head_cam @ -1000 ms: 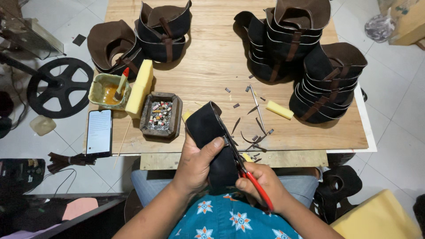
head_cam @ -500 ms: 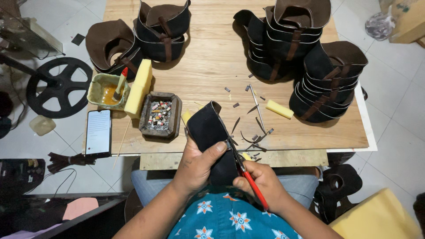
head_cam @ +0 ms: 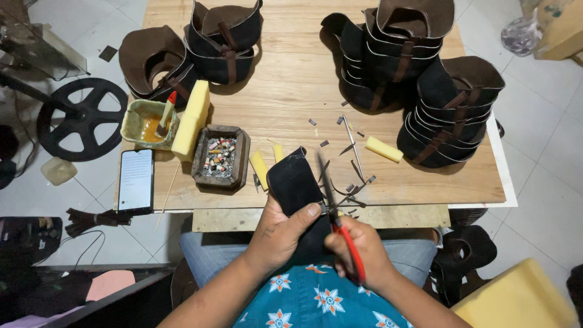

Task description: The person sits at a workbench holding a shoe upper in one hand and uses red-handled scissors to trim excess leather from the edge of the upper. They place the trimmed upper on the table with a stack of finished uppers, pick up another upper, and continue trimming edges one at a time.

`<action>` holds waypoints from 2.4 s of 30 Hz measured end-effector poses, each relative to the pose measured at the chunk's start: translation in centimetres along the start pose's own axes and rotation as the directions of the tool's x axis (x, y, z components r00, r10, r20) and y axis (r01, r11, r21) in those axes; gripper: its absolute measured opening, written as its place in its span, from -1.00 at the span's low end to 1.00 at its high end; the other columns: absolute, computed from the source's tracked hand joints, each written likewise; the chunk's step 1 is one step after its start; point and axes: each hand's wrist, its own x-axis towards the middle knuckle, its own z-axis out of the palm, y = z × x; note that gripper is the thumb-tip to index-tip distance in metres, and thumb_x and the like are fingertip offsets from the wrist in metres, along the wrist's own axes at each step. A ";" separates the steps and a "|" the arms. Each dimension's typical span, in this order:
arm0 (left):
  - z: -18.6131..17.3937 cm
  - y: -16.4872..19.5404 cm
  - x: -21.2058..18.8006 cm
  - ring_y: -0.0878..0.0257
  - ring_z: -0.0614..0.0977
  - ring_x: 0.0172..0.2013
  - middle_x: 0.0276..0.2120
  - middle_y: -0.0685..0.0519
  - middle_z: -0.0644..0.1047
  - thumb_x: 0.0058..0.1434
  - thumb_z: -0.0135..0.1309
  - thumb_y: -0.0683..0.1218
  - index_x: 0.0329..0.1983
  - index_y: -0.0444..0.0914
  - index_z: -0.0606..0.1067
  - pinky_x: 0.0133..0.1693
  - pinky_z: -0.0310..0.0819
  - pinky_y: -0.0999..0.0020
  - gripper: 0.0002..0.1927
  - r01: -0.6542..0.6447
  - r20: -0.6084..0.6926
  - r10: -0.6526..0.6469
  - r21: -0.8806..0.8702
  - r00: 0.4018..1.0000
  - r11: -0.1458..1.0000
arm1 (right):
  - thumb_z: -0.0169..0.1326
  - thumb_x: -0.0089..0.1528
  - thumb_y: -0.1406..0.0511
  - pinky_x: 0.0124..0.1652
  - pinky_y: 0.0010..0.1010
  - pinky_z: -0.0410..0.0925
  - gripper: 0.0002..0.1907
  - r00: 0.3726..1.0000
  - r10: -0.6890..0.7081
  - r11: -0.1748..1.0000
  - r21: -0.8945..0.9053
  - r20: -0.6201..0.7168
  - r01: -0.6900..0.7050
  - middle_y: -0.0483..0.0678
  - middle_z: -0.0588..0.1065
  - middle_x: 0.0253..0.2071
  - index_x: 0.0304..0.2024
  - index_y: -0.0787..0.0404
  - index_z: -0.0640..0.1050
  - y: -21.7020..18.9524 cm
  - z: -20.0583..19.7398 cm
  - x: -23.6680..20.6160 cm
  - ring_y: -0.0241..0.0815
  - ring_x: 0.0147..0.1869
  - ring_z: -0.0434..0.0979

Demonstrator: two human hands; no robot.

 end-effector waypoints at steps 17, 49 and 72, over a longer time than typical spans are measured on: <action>1.6 3.1 0.8 0.28 0.56 -0.01 0.02 0.00 0.52 0.36 0.09 -0.15 0.29 -0.34 0.26 0.10 0.50 0.33 -0.51 -0.124 -0.135 0.156 0.218 0.978 0.968 | 0.18 0.24 0.03 -0.17 -0.44 0.37 -0.47 0.968 -0.217 0.832 -0.494 0.125 0.250 -0.12 0.43 -0.32 0.08 0.25 0.45 -4.3 -0.1 -0.6 -0.29 -0.24 0.39; -3.6 -0.3 -0.1 -0.10 0.41 0.19 0.16 -0.17 0.39 0.18 0.24 -0.01 0.22 -0.32 0.37 0.18 0.33 0.12 -0.41 -0.194 0.107 0.237 0.904 0.966 0.382 | 0.28 0.32 0.47 0.02 -0.41 0.42 -0.68 0.389 -0.919 0.312 -0.713 -0.059 0.628 -0.07 0.45 -0.08 0.02 0.32 0.41 -19.8 -10.3 6.5 -0.26 -0.09 0.45; -9.6 -6.7 -0.6 -0.24 0.04 0.44 0.44 -0.25 0.08 0.11 0.25 0.16 0.38 -0.06 0.32 0.35 -0.16 -0.17 -0.24 -0.124 0.109 0.247 0.991 0.963 0.048 | 0.26 0.05 0.30 -0.21 -0.18 0.43 -0.62 0.804 -0.524 0.509 -0.860 -0.282 0.029 0.11 0.56 -0.27 -0.11 0.25 0.50 -0.7 -6.1 5.3 0.12 -0.18 0.60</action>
